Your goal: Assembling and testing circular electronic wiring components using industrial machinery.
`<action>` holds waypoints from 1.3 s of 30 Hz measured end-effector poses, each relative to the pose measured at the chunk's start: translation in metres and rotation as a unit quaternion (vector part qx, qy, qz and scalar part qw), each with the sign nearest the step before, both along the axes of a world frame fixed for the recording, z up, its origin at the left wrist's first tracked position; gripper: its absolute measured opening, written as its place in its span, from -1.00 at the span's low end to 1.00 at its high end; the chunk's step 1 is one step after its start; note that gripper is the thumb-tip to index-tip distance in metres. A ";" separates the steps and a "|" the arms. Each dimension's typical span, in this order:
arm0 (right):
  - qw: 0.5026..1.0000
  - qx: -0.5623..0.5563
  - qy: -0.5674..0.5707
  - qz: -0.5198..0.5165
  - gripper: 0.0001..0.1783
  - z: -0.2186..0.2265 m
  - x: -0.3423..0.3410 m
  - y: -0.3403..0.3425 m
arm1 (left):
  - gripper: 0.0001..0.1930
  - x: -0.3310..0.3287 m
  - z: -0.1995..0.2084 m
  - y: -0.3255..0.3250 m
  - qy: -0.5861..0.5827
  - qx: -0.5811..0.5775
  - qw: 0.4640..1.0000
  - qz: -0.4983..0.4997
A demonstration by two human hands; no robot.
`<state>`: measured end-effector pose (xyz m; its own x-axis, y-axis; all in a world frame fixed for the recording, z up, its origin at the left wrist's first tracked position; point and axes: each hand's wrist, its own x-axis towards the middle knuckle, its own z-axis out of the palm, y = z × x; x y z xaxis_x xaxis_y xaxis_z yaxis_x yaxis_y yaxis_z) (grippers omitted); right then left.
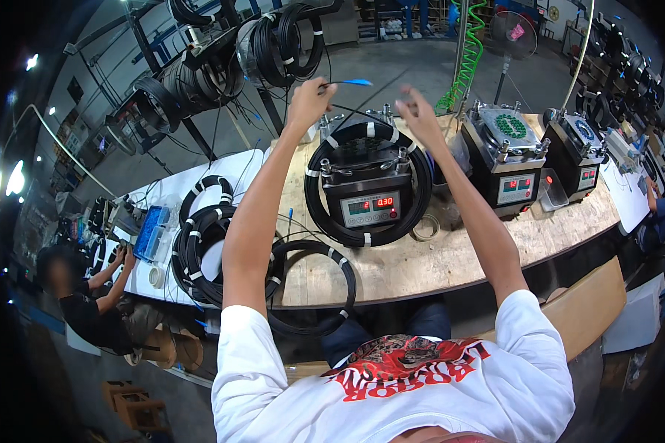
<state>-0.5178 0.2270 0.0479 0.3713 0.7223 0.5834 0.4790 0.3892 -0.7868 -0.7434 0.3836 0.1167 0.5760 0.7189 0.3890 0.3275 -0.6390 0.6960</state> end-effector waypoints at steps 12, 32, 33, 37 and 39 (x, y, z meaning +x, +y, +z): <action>0.998 -0.055 -0.036 -0.007 -0.46 -0.065 0.000 -0.006 | -0.56 -0.040 -0.113 -0.034 -0.279 -0.119 0.953 0.002; 0.933 0.102 0.283 0.196 -0.59 0.117 -0.020 0.036 | -0.55 -0.077 0.009 -0.051 -0.421 -0.034 0.906 -0.025; 0.933 0.102 0.282 0.197 -0.59 0.123 -0.017 0.028 | -0.55 -0.077 0.015 -0.057 -0.422 -0.033 0.906 -0.024; 0.940 0.254 0.203 0.099 -0.65 0.141 -0.010 -0.011 | -0.59 -0.078 0.033 -0.078 -0.378 0.056 0.923 -0.038; 0.940 0.289 0.163 0.076 -0.65 0.146 -0.009 -0.035 | -0.58 -0.072 0.041 -0.092 -0.366 0.111 0.924 -0.026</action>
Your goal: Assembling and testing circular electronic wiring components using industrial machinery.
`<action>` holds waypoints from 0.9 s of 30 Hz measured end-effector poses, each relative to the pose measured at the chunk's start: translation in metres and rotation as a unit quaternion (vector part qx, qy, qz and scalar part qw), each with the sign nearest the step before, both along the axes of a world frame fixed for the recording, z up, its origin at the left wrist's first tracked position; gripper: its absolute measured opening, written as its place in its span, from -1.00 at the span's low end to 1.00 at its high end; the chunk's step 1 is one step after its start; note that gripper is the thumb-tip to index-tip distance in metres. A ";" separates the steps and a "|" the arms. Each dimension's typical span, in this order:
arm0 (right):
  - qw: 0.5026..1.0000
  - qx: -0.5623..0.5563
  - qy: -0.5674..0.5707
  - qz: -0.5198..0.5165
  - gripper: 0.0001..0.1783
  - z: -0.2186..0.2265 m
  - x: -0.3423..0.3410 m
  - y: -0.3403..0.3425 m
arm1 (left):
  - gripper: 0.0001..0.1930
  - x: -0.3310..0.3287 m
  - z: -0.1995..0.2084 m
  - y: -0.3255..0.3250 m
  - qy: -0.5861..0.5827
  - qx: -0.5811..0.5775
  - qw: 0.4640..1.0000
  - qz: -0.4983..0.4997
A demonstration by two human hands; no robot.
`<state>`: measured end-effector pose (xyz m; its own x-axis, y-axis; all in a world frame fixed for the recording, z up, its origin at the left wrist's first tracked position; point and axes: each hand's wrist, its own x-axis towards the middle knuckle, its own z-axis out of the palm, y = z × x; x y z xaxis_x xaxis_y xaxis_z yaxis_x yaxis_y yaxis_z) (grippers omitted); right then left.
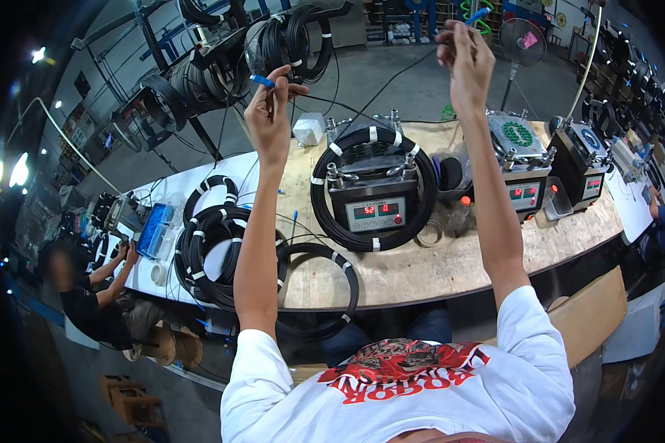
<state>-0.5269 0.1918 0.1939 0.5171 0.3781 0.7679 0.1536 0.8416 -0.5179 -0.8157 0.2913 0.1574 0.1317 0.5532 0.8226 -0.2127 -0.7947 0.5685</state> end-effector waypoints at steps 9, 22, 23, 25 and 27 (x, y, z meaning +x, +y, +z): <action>0.978 -0.046 -0.084 -0.184 -0.48 -0.008 -0.016 -0.087 | -0.65 0.028 -0.007 -0.060 -0.068 -0.045 0.992 -0.098; 0.979 -0.172 -0.109 0.008 -0.72 -0.091 -0.101 -0.107 | -0.73 0.055 -0.058 -0.128 0.074 -0.075 0.985 -0.139; 0.980 -0.180 -0.076 0.024 -0.70 -0.088 -0.105 -0.110 | -0.71 0.056 -0.060 -0.132 0.067 -0.102 0.984 -0.132; 0.981 -0.182 -0.065 0.028 -0.70 -0.092 -0.109 -0.108 | -0.68 0.059 -0.069 -0.133 0.058 -0.118 0.987 -0.091; 0.979 -0.195 -0.059 0.018 -0.69 -0.097 -0.107 -0.108 | -0.68 0.057 -0.066 -0.138 0.075 -0.142 0.983 -0.088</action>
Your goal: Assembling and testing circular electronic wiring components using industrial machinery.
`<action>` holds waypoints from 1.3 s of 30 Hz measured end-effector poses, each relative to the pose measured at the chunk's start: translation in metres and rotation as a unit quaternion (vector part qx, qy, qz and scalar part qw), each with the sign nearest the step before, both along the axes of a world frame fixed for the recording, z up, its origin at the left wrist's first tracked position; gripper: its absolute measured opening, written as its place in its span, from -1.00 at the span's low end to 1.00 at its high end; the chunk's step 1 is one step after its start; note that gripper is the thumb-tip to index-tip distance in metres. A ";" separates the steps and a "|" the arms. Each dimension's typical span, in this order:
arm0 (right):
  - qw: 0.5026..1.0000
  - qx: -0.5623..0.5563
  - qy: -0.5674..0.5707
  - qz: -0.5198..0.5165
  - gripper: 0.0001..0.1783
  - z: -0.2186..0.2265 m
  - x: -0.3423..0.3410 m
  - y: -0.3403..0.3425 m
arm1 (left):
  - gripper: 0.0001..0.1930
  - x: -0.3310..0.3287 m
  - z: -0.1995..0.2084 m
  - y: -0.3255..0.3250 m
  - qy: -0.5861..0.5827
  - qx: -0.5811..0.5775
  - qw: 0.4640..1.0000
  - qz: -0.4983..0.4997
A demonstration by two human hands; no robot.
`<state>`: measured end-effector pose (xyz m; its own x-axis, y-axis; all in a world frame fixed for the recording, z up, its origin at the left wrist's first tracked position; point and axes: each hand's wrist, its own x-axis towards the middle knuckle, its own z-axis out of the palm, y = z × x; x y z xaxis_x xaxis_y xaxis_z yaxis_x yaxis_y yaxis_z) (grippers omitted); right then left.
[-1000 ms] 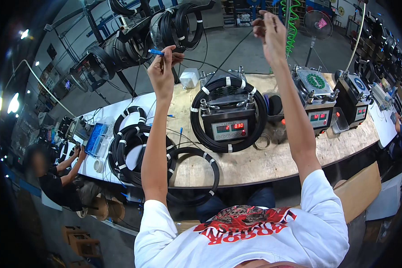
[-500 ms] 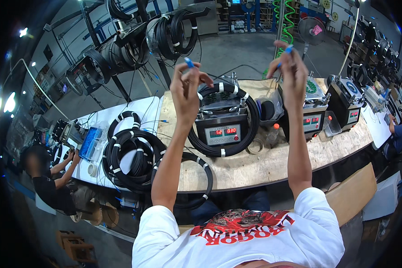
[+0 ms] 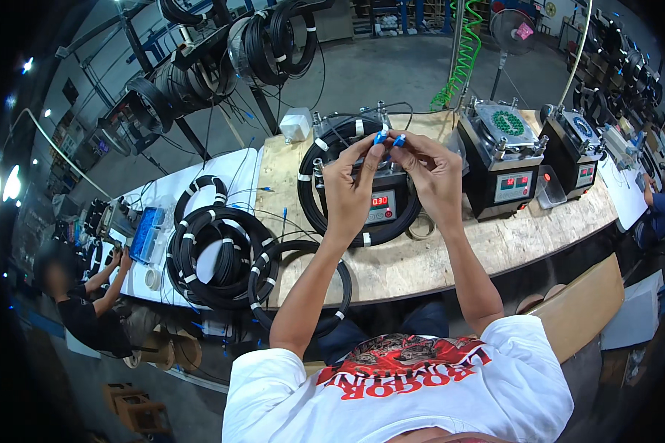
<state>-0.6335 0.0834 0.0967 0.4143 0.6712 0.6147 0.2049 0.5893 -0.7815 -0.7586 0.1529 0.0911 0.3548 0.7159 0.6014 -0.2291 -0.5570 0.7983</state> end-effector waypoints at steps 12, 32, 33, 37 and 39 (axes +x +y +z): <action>0.998 -0.041 -0.036 0.020 -0.72 -0.017 0.019 0.004 | -0.71 -0.007 -0.013 0.008 0.076 0.048 0.996 -0.008; 0.981 -0.150 -0.113 0.049 -0.83 -0.011 0.010 -0.019 | -0.82 -0.019 -0.043 0.012 0.090 0.141 0.986 0.013; 0.980 -0.157 -0.103 0.059 -0.81 -0.013 0.011 -0.019 | -0.80 -0.022 -0.042 0.014 0.112 0.166 0.980 0.018; 0.988 -0.037 -0.136 -0.058 -0.86 -0.017 0.015 -0.019 | -0.77 -0.018 -0.041 0.014 0.099 0.200 0.973 0.053; 0.980 0.071 -0.100 -0.155 -0.92 -0.004 0.044 -0.020 | -0.78 -0.027 -0.048 0.022 0.056 0.064 0.995 0.050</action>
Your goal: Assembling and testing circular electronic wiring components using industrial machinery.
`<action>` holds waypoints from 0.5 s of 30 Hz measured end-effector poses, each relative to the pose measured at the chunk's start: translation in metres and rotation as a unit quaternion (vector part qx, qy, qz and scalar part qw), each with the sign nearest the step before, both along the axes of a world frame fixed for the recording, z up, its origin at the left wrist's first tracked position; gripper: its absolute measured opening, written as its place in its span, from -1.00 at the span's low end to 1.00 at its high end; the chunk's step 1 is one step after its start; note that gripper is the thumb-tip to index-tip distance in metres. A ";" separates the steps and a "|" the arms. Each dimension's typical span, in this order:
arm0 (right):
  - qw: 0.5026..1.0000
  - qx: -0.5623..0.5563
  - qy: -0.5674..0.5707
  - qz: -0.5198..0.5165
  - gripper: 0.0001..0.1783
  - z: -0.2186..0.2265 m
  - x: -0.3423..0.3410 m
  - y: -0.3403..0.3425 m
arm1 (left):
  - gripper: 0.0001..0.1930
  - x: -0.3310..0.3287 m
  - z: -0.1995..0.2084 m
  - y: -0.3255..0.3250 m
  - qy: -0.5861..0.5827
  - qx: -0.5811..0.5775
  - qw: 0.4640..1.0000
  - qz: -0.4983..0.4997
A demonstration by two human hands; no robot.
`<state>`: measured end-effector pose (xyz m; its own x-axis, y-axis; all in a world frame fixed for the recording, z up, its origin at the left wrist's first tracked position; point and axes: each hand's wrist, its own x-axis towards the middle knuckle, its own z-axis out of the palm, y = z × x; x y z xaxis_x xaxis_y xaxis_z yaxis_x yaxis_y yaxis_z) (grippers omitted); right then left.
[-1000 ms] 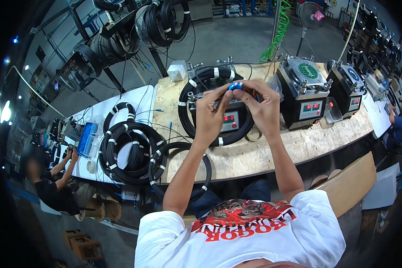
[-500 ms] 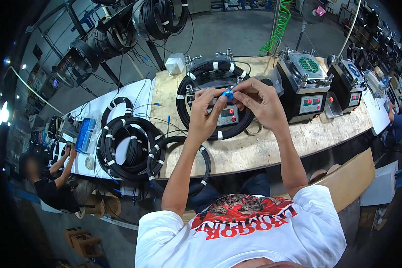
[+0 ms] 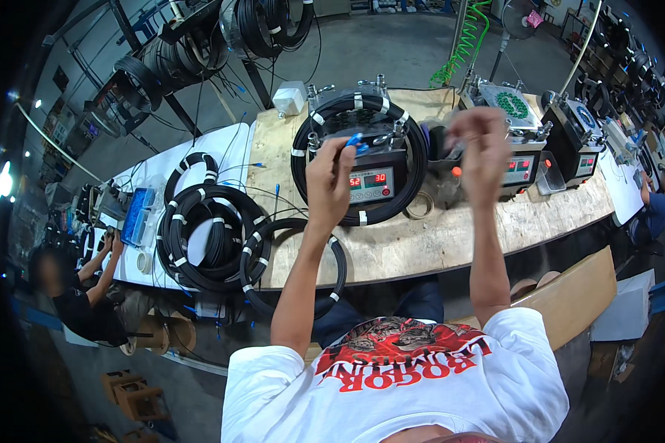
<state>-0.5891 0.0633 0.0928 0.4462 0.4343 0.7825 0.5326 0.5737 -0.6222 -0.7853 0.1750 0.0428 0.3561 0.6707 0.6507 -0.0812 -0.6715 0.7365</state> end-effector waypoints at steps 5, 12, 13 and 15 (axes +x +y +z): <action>0.993 -0.089 0.016 0.070 -0.91 0.016 -0.013 -0.008 | -0.82 0.010 0.012 -0.008 0.019 0.131 0.991 -0.025; 0.977 -0.148 -0.024 0.149 -0.80 0.005 -0.020 -0.001 | -0.87 0.013 0.014 -0.011 0.016 0.117 0.993 -0.016; 0.979 -0.135 -0.068 0.138 -0.79 0.008 -0.023 0.002 | -0.87 0.012 0.015 -0.011 0.017 0.117 0.993 -0.015; 0.978 -0.122 -0.111 0.126 -0.78 0.013 -0.023 0.003 | -0.86 0.011 0.018 -0.013 0.025 0.139 0.990 -0.021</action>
<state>-0.6123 0.0666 0.1055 0.1318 0.6943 0.7075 0.5312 0.5532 -0.6418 -0.7743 0.1625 0.0610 0.4168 0.4525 0.7884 -0.0811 -0.8453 0.5280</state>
